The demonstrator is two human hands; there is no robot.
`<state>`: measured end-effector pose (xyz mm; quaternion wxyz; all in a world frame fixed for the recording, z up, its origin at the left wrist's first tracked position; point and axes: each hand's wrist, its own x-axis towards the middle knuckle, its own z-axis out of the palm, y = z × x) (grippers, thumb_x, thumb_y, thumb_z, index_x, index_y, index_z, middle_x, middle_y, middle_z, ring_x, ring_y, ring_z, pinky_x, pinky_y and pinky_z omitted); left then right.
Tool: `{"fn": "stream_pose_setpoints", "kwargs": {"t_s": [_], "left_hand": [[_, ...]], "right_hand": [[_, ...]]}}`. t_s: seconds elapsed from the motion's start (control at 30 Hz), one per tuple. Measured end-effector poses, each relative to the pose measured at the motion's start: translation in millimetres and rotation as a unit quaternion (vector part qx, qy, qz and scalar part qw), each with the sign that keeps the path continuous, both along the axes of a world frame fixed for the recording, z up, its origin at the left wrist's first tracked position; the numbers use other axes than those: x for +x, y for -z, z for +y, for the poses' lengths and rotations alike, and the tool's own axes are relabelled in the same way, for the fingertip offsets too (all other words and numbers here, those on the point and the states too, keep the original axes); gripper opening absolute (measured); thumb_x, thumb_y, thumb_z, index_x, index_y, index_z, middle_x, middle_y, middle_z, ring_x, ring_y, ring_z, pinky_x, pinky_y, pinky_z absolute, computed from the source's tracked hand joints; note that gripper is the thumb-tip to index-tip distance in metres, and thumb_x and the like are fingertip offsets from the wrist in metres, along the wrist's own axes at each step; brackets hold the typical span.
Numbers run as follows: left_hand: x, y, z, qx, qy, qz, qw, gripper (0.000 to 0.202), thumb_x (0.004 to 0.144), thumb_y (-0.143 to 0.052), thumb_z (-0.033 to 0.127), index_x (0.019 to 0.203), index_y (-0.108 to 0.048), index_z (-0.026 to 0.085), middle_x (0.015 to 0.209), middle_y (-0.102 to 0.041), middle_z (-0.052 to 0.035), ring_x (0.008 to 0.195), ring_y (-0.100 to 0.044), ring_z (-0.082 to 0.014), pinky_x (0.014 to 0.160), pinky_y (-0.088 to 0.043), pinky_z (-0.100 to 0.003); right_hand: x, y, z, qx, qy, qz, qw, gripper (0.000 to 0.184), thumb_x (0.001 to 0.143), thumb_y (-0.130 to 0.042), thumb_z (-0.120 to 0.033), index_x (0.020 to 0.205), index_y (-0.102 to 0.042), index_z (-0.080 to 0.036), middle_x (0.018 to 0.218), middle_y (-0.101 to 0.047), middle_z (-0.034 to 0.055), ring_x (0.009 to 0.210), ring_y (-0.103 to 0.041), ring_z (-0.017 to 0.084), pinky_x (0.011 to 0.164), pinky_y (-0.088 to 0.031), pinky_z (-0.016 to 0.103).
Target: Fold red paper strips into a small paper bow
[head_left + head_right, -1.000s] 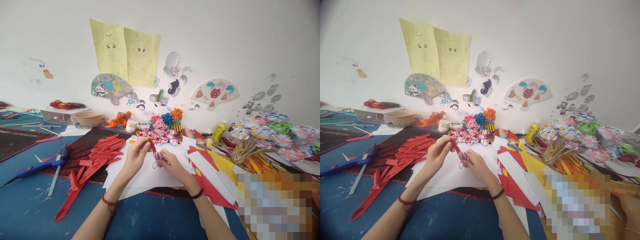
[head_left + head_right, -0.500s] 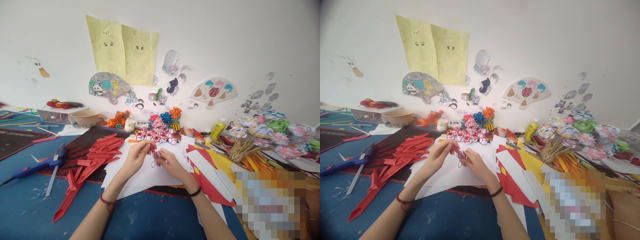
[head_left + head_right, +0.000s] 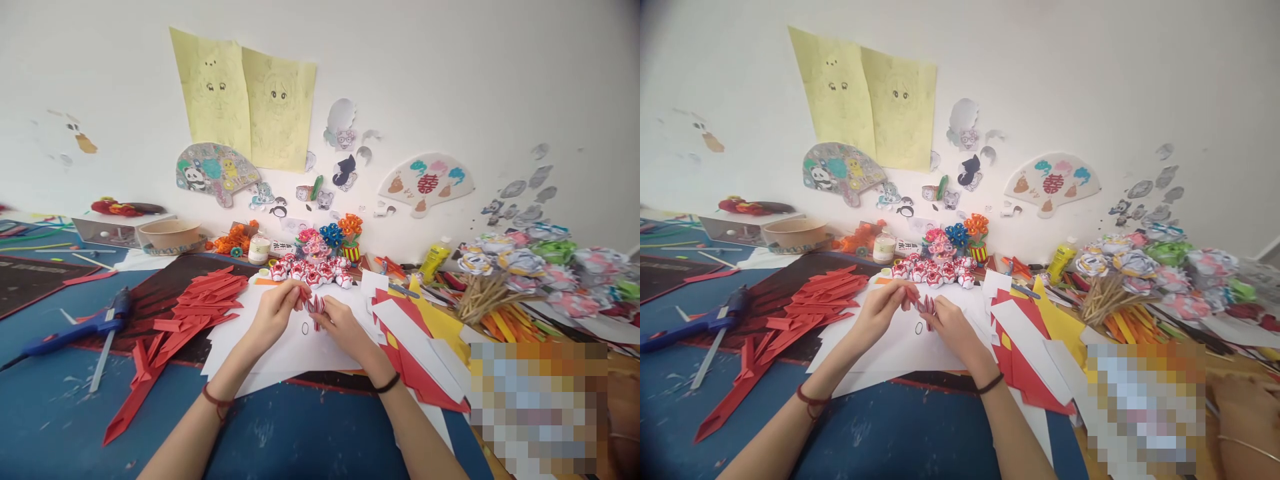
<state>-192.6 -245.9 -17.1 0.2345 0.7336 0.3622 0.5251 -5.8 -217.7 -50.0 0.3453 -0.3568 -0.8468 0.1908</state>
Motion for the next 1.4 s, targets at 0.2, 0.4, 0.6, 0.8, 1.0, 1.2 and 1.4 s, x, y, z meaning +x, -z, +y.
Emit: {"fn": "stream_pose_setpoints", "kwargs": {"t_s": [0.2, 0.4, 0.6, 0.8, 1.0, 1.2, 1.4], "left_hand": [[2, 1.5, 1, -0.002, -0.001, 0.014, 1.0, 0.034, 0.097, -0.034, 0.037, 0.094, -0.061, 0.017, 0.07, -0.057, -0.0015, 0.064, -0.053, -0.013, 0.065, -0.043, -0.026], [1, -0.6, 2, -0.029, 0.025, -0.011, 0.999, 0.032, 0.096, -0.038, 0.038, 0.1, -0.062, 0.017, 0.071, -0.058, -0.0018, 0.066, -0.054, -0.0134, 0.066, -0.044, -0.026], [-6, -3.3, 5, -0.078, 0.115, -0.011, 0.99, 0.027, 0.086, -0.058, 0.037, 0.101, -0.063, 0.015, 0.095, -0.064, -0.0092, 0.081, -0.059, -0.0177, 0.074, -0.048, -0.028], [-12, 1.7, 15, -0.038, 0.097, 0.038, 0.994, 0.021, 0.083, -0.063, 0.034, 0.084, -0.063, 0.014, 0.078, -0.062, -0.0043, 0.07, -0.055, -0.014, 0.067, -0.044, -0.025], [-11, 4.0, 14, -0.013, 0.074, 0.065, 0.995, 0.017, 0.081, -0.066, 0.032, 0.081, -0.062, 0.015, 0.076, -0.06, -0.0024, 0.071, -0.053, -0.014, 0.069, -0.042, -0.026], [1, 14.3, 16, -0.015, 0.033, 0.014, 0.999, 0.019, 0.082, -0.063, 0.033, 0.076, -0.058, 0.015, 0.069, -0.058, 0.0001, 0.065, -0.05, -0.0127, 0.064, -0.04, -0.024], [7, 26.6, 22, -0.031, -0.028, -0.058, 0.997, 0.021, 0.082, -0.062, 0.035, 0.075, -0.057, 0.016, 0.063, -0.055, 0.0017, 0.06, -0.049, -0.012, 0.062, -0.039, -0.024]], "right_hand": [[0, 0.4, -1, -0.006, 0.009, -0.006, 1.0, 0.021, 0.096, -0.047, -0.032, 0.079, -0.051, -0.02, 0.078, -0.051, -0.001, 0.069, -0.054, 0.014, 0.069, -0.041, 0.027], [0, 0.5, -1, -0.002, 0.008, -0.002, 1.0, 0.02, 0.097, -0.045, -0.032, 0.083, -0.052, -0.02, 0.081, -0.052, -0.0001, 0.07, -0.054, 0.014, 0.069, -0.041, 0.027], [1, 0.3, -1, -0.013, -0.014, 0.019, 1.0, 0.023, 0.096, -0.046, -0.03, 0.077, -0.05, -0.019, 0.077, -0.051, -0.0015, 0.071, -0.052, 0.013, 0.067, -0.039, 0.025], [-1, -2.1, -3, -0.034, -0.043, 0.033, 0.998, 0.025, 0.096, -0.046, -0.032, 0.077, -0.053, -0.018, 0.077, -0.051, -0.0014, 0.07, -0.051, 0.012, 0.066, -0.038, 0.024], [1, -3.7, -2, -0.053, -0.06, 0.026, 0.996, 0.029, 0.095, -0.047, -0.04, 0.079, -0.058, -0.018, 0.074, -0.053, -0.0003, 0.066, -0.05, 0.013, 0.062, -0.039, 0.024], [2, -2.1, 0, -0.07, -0.068, 0.048, 0.994, 0.035, 0.093, -0.048, -0.045, 0.077, -0.06, -0.017, 0.075, -0.058, 0.0016, 0.063, -0.05, 0.013, 0.06, -0.041, 0.024], [3, 0.0, 2, -0.046, -0.054, 0.051, 0.996, 0.039, 0.095, -0.045, -0.041, 0.067, -0.057, -0.017, 0.073, -0.055, 0.0013, 0.063, -0.051, 0.012, 0.061, -0.041, 0.024]]}}
